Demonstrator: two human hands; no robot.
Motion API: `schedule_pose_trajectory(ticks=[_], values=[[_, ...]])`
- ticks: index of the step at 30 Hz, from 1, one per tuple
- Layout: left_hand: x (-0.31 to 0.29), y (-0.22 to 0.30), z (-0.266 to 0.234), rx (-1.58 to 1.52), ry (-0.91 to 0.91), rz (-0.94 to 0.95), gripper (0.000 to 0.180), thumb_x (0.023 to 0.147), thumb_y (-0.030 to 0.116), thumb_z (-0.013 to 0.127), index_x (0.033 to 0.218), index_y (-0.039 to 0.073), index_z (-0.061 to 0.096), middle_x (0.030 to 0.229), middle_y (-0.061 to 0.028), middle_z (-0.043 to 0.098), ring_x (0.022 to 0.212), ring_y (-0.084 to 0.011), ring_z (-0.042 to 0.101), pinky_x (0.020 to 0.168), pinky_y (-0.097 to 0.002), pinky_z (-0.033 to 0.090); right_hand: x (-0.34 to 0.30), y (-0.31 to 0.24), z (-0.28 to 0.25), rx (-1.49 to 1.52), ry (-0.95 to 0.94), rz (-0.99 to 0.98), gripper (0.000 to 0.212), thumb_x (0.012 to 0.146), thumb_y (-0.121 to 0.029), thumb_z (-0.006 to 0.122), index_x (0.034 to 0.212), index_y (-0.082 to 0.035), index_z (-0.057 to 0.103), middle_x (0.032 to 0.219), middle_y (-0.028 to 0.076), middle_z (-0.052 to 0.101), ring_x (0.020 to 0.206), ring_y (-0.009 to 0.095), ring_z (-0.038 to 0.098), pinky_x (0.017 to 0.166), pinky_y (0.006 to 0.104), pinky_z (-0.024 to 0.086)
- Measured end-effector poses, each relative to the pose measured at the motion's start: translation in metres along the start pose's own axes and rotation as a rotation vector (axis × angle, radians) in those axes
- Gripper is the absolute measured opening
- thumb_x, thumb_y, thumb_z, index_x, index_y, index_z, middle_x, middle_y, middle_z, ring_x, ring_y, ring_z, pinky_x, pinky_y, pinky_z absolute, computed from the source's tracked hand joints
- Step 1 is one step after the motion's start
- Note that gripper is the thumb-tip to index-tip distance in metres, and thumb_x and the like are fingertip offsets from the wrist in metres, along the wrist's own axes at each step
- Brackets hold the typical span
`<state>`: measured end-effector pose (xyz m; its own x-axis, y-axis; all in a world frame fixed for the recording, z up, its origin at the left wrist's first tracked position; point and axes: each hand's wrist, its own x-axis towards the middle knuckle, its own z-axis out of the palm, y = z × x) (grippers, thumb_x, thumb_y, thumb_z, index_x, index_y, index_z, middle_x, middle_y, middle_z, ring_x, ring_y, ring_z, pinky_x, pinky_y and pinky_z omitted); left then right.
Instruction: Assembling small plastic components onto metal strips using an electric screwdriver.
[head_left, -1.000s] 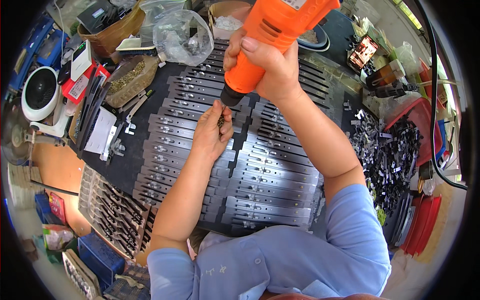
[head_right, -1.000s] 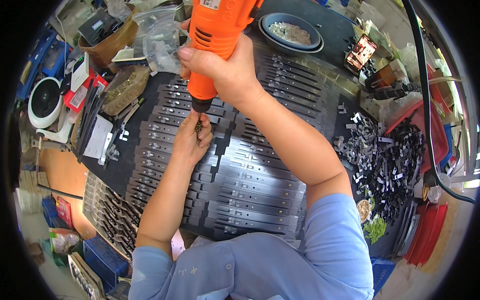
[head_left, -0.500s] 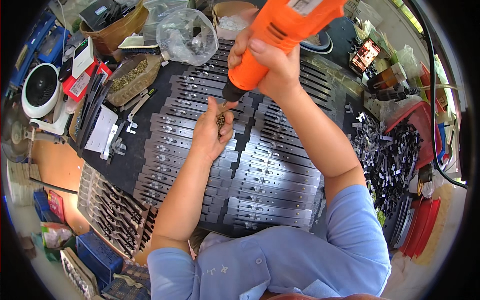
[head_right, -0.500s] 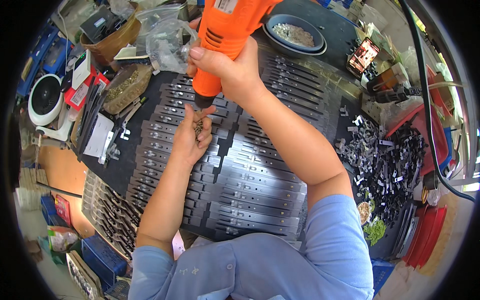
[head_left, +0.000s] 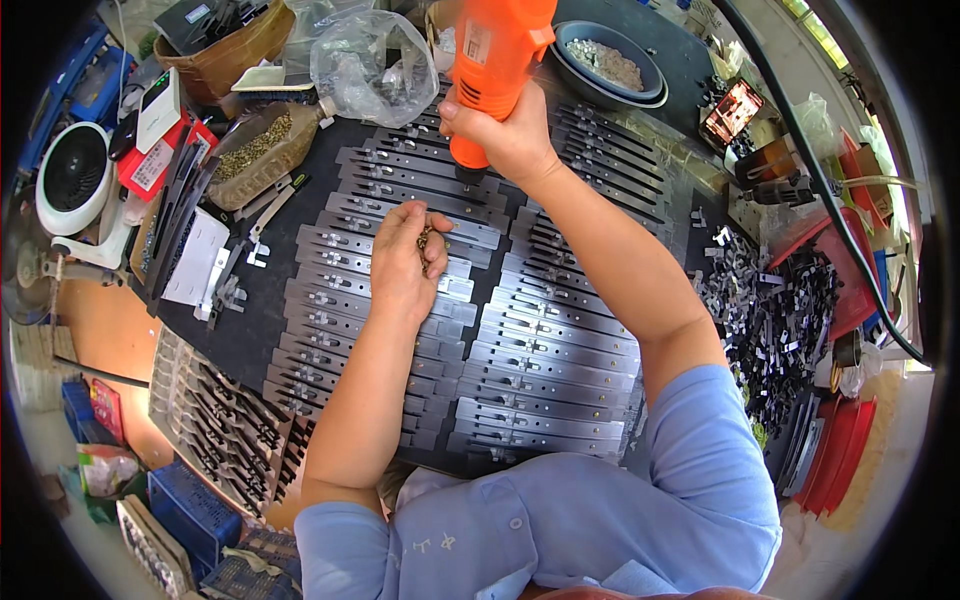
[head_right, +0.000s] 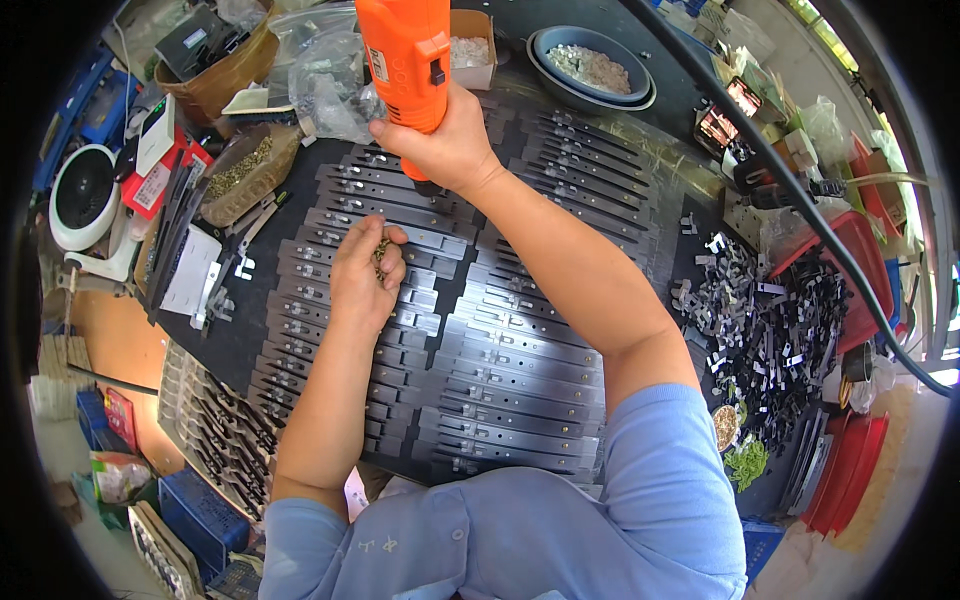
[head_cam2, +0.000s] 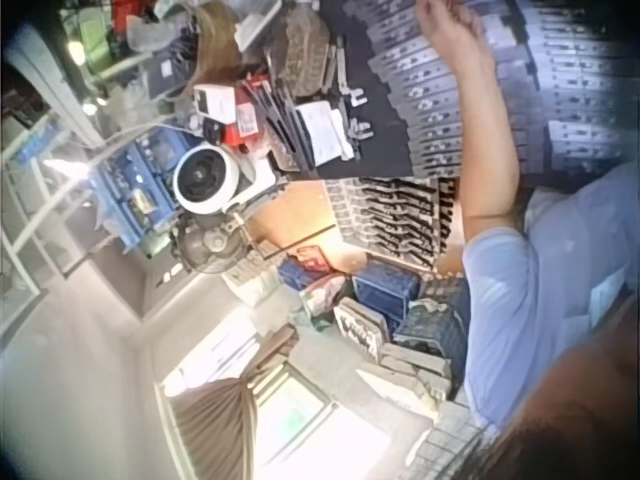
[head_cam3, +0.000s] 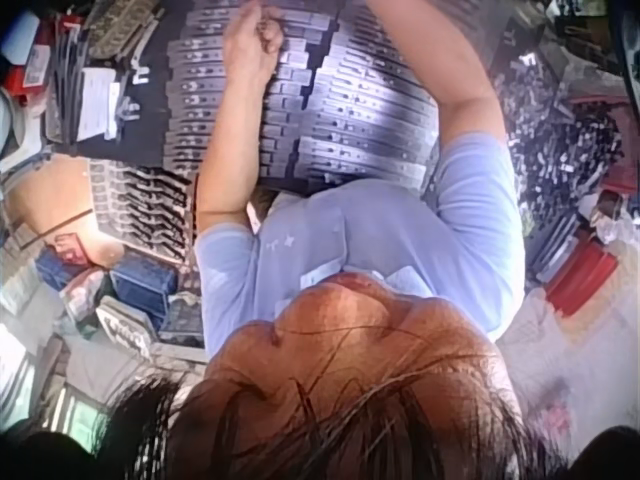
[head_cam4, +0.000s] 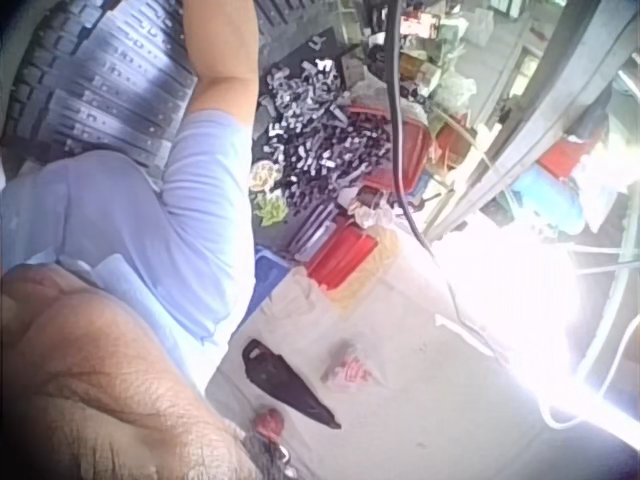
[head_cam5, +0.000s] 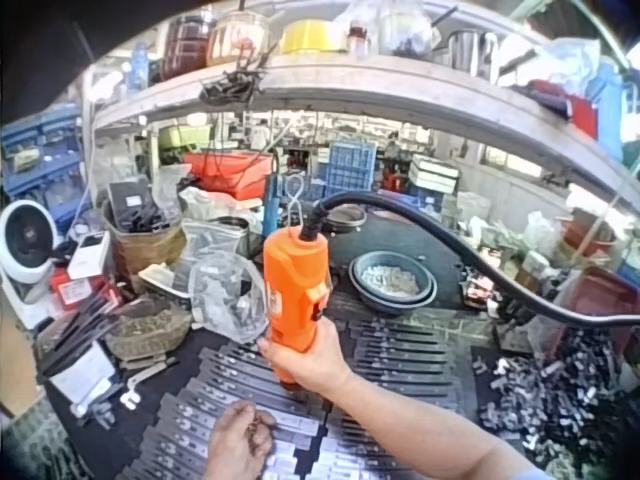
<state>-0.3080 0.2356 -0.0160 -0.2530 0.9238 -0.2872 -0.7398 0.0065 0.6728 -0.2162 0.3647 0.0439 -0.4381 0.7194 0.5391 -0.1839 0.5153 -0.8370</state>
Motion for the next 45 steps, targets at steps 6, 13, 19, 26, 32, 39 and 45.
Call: schedule_pose_trajectory(ticks=[6,13,19,26,32,39,45], values=[[0.002,-0.001,0.0,0.009,-0.011,0.006,0.017,0.083,0.02,0.052,0.087,0.003,0.052,0.07,-0.0035,0.049,0.047,-0.0055,0.035,0.038,-0.0179,0.027,-0.001,0.002,0.001,-0.035,0.014,-0.01,0.029,0.067,-0.008,0.063,0.09,0.002,0.049,0.071,0.006,0.055,0.059,0.013,0.055,0.055,0.0257,0.046],[0.001,-0.005,0.002,-0.021,0.009,-0.057,0.021,0.083,0.024,0.053,0.081,0.003,0.053,0.067,-0.002,0.047,0.045,-0.0051,0.033,0.037,-0.0173,0.026,-0.003,-0.003,0.002,0.014,0.087,0.032,0.033,0.067,-0.009,0.061,0.094,0.003,0.048,0.071,0.006,0.054,0.059,0.014,0.054,0.055,0.0276,0.046],[0.001,-0.01,0.004,-0.063,-0.073,-0.091,0.023,0.083,0.026,0.052,0.081,0.003,0.051,0.066,-0.0023,0.047,0.044,-0.0047,0.033,0.035,-0.0172,0.025,0.003,-0.07,0.003,0.497,0.003,-0.079,0.036,0.067,-0.01,0.061,0.097,0.004,0.048,0.067,0.006,0.055,0.055,0.014,0.055,0.052,0.0268,0.046],[0.004,-0.012,-0.004,-0.17,-0.222,-0.166,0.023,0.084,0.028,0.05,0.083,0.004,0.051,0.065,-0.0019,0.048,0.043,-0.0048,0.034,0.035,-0.0168,0.024,-0.004,-0.071,0.003,0.4,-0.025,0.005,0.041,0.067,-0.013,0.055,0.103,0.001,0.04,0.068,0.01,0.052,0.056,0.02,0.053,0.052,0.0324,0.046],[0.001,-0.003,0.004,-0.133,-0.093,-0.113,0.023,0.085,0.02,0.046,0.096,0.001,0.049,0.069,-0.0053,0.05,0.045,-0.0066,0.035,0.036,-0.0178,0.025,0.006,-0.048,0.004,0.366,-0.007,-0.085,0.037,0.067,-0.009,0.058,0.1,0.002,0.043,0.07,0.009,0.054,0.058,0.018,0.054,0.054,0.0307,0.046],[0.002,-0.004,0.001,-0.019,-0.019,-0.031,0.022,0.085,0.014,0.044,0.103,0.0,0.044,0.072,-0.008,0.05,0.048,-0.0062,0.035,0.037,-0.0186,0.027,0.019,0.008,-0.001,-0.036,0.038,-0.08,0.031,0.068,-0.01,0.063,0.092,0.003,0.048,0.071,0.006,0.056,0.059,0.014,0.056,0.055,0.0261,0.046],[0.0,-0.003,0.001,0.017,0.001,-0.036,0.018,0.083,0.02,0.052,0.091,0.005,0.049,0.067,-0.0046,0.05,0.045,-0.0053,0.035,0.036,-0.0172,0.026,0.017,0.014,0.003,-0.045,0.057,-0.084,0.031,0.066,-0.011,0.064,0.09,0.003,0.05,0.069,0.005,0.055,0.058,0.012,0.055,0.055,0.025,0.046]])
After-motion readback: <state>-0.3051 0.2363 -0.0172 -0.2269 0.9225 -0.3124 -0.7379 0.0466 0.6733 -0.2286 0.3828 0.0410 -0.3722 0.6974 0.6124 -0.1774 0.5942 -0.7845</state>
